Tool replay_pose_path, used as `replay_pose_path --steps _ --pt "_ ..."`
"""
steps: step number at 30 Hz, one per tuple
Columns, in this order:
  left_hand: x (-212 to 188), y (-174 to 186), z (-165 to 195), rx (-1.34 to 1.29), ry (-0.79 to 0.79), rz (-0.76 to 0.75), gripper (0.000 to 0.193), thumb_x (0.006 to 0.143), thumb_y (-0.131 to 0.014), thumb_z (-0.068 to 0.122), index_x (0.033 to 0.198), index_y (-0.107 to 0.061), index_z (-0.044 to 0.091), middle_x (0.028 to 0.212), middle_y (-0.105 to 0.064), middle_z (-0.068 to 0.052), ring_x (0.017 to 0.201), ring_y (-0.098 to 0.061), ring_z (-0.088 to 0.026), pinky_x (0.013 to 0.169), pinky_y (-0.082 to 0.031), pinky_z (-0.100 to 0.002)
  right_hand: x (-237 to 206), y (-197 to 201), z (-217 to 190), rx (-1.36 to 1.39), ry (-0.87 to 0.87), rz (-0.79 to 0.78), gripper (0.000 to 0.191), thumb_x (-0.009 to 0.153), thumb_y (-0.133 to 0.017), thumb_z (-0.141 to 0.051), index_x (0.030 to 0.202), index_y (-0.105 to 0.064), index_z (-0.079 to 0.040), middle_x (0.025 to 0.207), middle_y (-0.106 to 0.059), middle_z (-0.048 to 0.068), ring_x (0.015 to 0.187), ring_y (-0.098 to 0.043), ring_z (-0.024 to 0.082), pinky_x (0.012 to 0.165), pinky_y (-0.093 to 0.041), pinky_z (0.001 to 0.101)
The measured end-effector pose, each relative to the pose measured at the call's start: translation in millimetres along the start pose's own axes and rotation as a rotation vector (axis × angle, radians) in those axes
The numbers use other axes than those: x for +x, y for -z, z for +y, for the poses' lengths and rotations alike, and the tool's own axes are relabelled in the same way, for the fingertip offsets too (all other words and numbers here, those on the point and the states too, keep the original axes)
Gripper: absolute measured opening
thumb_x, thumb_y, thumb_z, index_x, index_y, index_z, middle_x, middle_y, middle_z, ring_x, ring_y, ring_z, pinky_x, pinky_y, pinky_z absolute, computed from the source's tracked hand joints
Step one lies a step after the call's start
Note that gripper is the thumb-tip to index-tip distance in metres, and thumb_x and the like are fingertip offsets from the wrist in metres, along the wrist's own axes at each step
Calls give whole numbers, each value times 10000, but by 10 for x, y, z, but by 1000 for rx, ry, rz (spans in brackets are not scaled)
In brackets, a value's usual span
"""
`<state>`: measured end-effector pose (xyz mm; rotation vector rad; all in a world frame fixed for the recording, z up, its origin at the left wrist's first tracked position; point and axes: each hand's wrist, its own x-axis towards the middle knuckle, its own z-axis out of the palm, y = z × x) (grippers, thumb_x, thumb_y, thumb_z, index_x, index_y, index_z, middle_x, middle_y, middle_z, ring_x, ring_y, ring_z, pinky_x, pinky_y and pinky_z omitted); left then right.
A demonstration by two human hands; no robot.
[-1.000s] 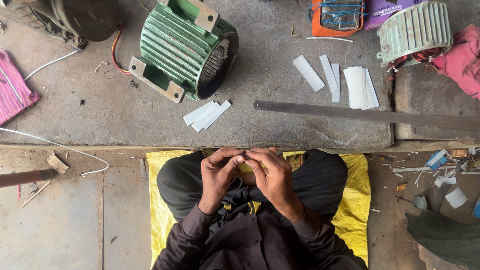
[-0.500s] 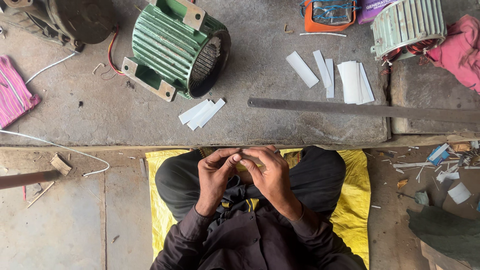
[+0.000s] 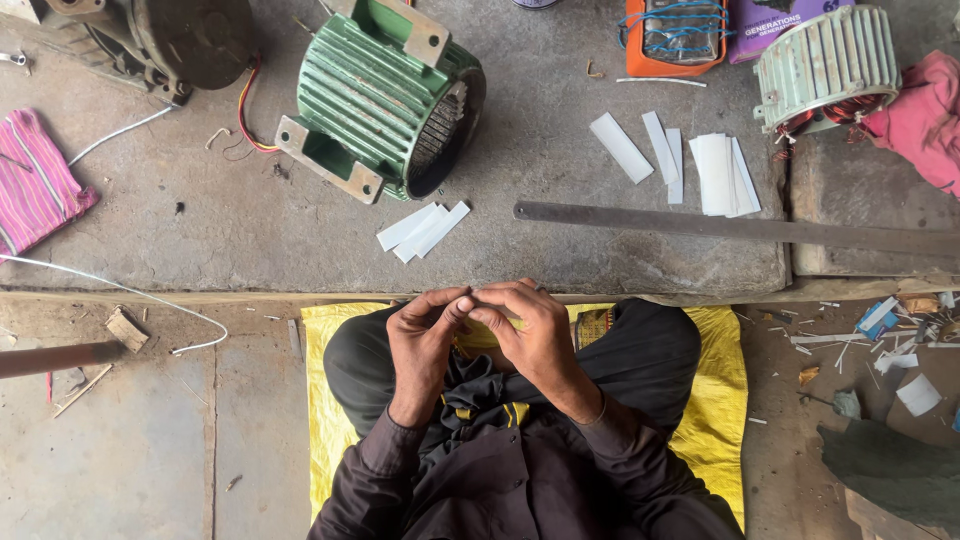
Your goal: The person sits on the floor and handles a green electric motor housing, then folds and cuts small white insulation strips by hand, setting finished strips on the ground. At the end the person inserts a strip into the slots of the motor housing.
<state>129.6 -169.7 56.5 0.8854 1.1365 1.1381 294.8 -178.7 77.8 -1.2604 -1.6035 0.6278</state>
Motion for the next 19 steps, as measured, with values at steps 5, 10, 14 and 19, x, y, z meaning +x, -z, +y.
replay_pose_path --steps 5,10,14,19 --pt "75 64 11 -25 -15 -27 368 907 -770 89 1263 -706 18 1052 -760 -67 801 -666 -75 656 -549 -231 59 -128 283 127 -155 -61 167 953 -741 -198 1054 -765 -67 1024 -781 117 918 -778 207 754 -649 319" --pt "73 338 53 167 -2 42 462 940 -676 207 1368 -611 45 1154 -764 -95 884 -761 -122 616 -608 -253 684 -465 905 199 -174 102 116 985 -724 -146 1025 -737 -39 1003 -773 126 881 -791 203 747 -676 332" --pt "7 734 -18 257 28 94 461 996 -643 280 1377 -637 22 1169 -773 -132 905 -747 -146 639 -588 -248 1189 -742 1158 130 -204 127 109 945 -748 -138 1020 -770 -61 1000 -795 95 862 -784 175 730 -657 303" --pt "-72 1247 -381 245 94 198 439 1023 -624 307 1322 -683 -9 1151 -768 -149 896 -751 -169 623 -560 -251 1341 -854 1232 183 -155 96 103 960 -743 -126 1027 -779 -56 988 -798 78 893 -788 172 799 -653 292"
